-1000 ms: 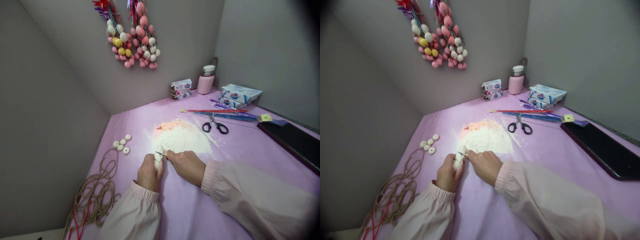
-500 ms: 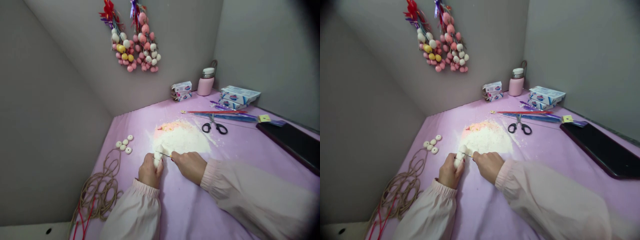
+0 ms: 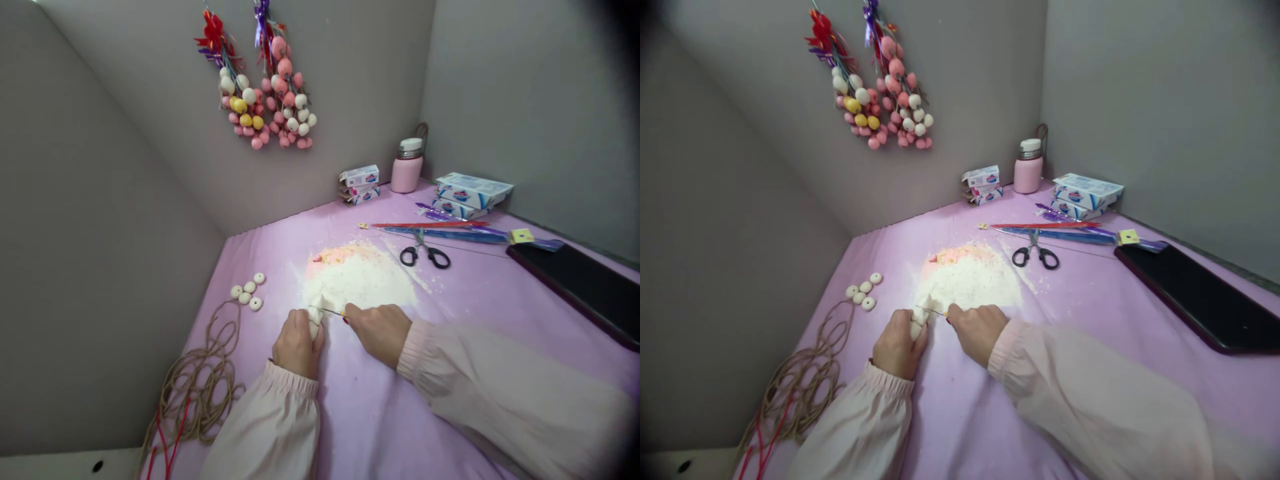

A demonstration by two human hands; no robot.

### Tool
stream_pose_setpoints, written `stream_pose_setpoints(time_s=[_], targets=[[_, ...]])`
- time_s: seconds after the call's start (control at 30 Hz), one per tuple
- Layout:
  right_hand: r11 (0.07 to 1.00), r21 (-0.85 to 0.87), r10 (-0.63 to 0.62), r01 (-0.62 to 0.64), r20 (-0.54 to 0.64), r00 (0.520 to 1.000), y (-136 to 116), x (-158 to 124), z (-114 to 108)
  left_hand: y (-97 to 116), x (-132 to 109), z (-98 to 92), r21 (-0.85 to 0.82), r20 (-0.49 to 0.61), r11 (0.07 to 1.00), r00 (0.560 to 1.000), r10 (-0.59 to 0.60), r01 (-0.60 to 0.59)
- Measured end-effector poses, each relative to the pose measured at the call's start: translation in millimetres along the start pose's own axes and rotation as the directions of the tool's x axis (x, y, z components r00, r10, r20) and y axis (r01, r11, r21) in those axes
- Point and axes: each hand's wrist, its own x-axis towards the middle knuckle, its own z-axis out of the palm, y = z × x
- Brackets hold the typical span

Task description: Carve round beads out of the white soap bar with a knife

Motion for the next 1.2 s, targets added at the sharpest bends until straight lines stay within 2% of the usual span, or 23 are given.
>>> stream_pose_setpoints(time_s=[0.1,0.33,0.63,1.2], targets=[[1.0,-0.015,0.002,-0.003,-0.027,1.0,-1.1,2.4,6.9,2.5,-0.5,1.4,0.101,-0.007,0.994,0.999,0.049,-0.048],[1.0,-0.017,-0.019,0.018,-0.049,0.999,-0.7,3.5,7.2,9.2,-0.8,-0.5,0.228,-0.029,0.972,0.998,0.06,-0.052],[1.0,0.006,0.002,-0.002,0.008,1.0,-3.1,5.0,3.6,11.5,-0.3,-2.1,0.225,-0.017,0.973,0.999,0.049,-0.044],[1.0,-0.005,-0.016,0.016,-0.092,0.996,-5.2,5.2,11.5,10.6,-0.8,2.0,0.24,-0.052,0.97,0.997,0.049,-0.035]])
